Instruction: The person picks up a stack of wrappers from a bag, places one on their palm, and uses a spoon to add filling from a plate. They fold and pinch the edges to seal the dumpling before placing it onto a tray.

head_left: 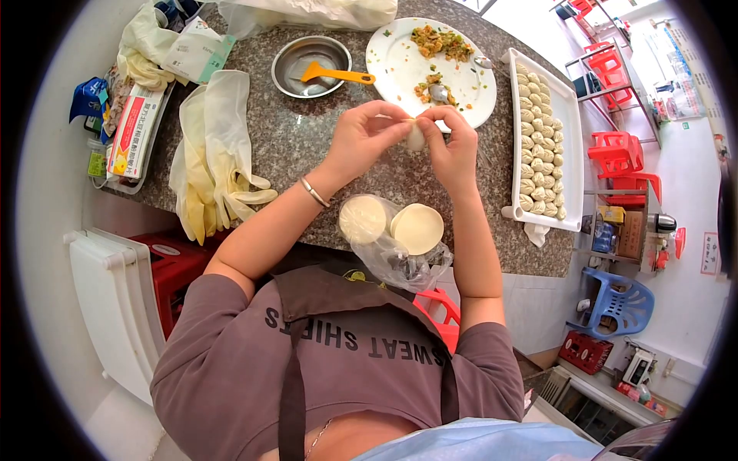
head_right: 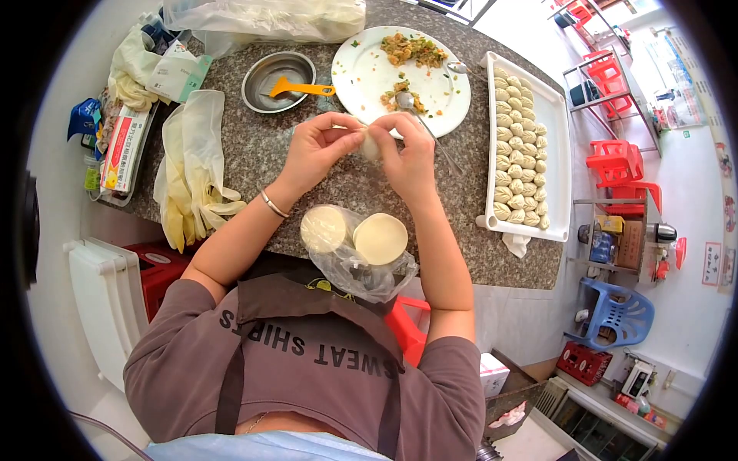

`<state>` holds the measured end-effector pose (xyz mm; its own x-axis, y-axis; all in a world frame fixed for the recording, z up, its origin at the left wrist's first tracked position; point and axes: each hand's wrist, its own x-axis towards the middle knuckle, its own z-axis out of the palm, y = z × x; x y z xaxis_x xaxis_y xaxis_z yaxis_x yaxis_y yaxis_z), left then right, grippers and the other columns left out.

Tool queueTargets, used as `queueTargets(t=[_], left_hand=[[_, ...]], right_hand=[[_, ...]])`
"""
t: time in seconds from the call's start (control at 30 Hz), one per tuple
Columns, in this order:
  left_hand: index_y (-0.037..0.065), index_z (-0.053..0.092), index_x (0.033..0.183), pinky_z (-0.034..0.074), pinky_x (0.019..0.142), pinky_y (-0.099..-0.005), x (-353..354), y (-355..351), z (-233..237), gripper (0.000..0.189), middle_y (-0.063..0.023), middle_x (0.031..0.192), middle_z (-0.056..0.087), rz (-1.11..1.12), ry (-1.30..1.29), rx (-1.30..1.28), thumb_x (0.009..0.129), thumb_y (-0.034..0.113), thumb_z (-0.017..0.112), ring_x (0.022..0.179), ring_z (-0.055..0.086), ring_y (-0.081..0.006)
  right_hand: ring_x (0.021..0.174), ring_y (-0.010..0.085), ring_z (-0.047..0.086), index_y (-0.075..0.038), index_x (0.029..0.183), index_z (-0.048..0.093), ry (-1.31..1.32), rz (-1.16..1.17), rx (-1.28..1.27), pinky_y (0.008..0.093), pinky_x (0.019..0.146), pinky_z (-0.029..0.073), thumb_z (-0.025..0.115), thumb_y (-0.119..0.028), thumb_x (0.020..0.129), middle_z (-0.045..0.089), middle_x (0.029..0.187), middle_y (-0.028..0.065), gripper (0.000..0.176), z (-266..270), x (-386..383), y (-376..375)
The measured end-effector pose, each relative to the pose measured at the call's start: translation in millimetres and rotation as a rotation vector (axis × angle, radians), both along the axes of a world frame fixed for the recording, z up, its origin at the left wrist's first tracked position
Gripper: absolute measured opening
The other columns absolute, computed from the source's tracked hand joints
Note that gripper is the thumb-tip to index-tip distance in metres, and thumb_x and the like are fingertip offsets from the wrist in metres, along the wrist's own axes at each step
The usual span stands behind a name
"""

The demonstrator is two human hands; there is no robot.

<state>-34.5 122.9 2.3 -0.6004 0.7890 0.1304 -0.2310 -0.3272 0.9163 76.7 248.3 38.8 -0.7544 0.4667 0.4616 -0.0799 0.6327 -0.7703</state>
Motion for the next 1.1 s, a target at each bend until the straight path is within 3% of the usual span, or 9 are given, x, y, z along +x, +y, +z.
queueTargets(t=[0.1,0.17,0.27,0.63,0.73,0.8,0.87,1.1], left_hand=[[-0.001,0.067,0.096,0.055,0.077,-0.0245,-4,-1,-1,0.012,-0.0073,0.094,0.070,-0.030,0.006,-0.008,0.085,0.002,0.069,0.088,0.067,-0.0126],[-0.002,0.068,0.095,0.055,0.078,-0.0246,-3,-1,-1,0.011,-0.0072,0.095,0.070,-0.025,0.036,0.011,0.085,0.001,0.069,0.088,0.067,-0.0126],[-0.002,0.068,0.096,0.055,0.080,-0.0247,-3,-2,-1,0.010,-0.0068,0.096,0.069,-0.037,0.088,0.034,0.085,-0.001,0.068,0.089,0.066,-0.0119],[0.001,0.067,0.097,0.054,0.080,-0.0236,0,-2,-3,0.011,-0.0049,0.094,0.068,0.017,0.106,0.004,0.086,0.002,0.067,0.089,0.066,-0.0108],[0.004,0.065,0.101,0.055,0.080,-0.0259,2,-1,-3,0.011,-0.0038,0.095,0.067,-0.034,-0.098,0.011,0.090,0.007,0.065,0.090,0.065,-0.0115],[0.007,0.063,0.103,0.056,0.081,-0.0294,0,-2,-3,0.012,-0.0029,0.098,0.066,-0.202,-0.494,-0.018,0.093,0.013,0.063,0.092,0.065,-0.0125],[0.008,0.063,0.103,0.056,0.081,-0.0310,0,-2,-4,0.012,-0.0029,0.099,0.066,-0.224,-0.506,-0.013,0.093,0.015,0.063,0.092,0.065,-0.0131],[0.009,0.061,0.103,0.056,0.085,-0.0319,-2,-1,-7,0.010,-0.0012,0.102,0.064,-0.257,-0.445,0.014,0.095,0.014,0.060,0.095,0.063,-0.0109]], right_hand=[[0.079,0.0219,0.061,0.000,0.084,0.064,0.004,-0.031,-0.086,0.0322,0.074,0.047,0.065,-0.006,0.084,0.064,0.081,0.0098,0.006,-4,1,3],[0.079,0.0222,0.061,0.001,0.086,0.063,-0.109,0.043,-0.271,0.0321,0.075,0.047,0.065,-0.006,0.084,0.064,0.083,0.0098,0.007,-5,4,8],[0.079,0.0218,0.060,0.001,0.086,0.063,-0.085,0.072,-0.126,0.0322,0.075,0.046,0.066,-0.007,0.084,0.064,0.084,0.0096,0.009,3,3,6],[0.079,0.0235,0.060,-0.001,0.082,0.063,-0.052,0.034,-0.017,0.0333,0.075,0.046,0.066,-0.008,0.084,0.063,0.080,0.0091,0.008,1,-1,-2],[0.078,0.0233,0.060,-0.001,0.082,0.062,-0.014,0.001,-0.035,0.0329,0.075,0.046,0.064,-0.007,0.085,0.064,0.081,0.0091,0.007,-5,-2,-2],[0.078,0.0227,0.060,0.000,0.083,0.062,0.001,-0.002,-0.050,0.0325,0.075,0.046,0.064,-0.007,0.085,0.064,0.082,0.0090,0.007,-5,-2,-3],[0.079,0.0209,0.060,0.000,0.085,0.062,-0.064,0.003,-0.219,0.0314,0.076,0.046,0.063,-0.007,0.086,0.063,0.083,0.0089,0.007,-4,-1,-4],[0.079,0.0201,0.060,0.000,0.084,0.061,-0.013,0.003,-0.135,0.0307,0.075,0.046,0.065,-0.008,0.086,0.063,0.083,0.0090,0.009,-8,-4,-5]])
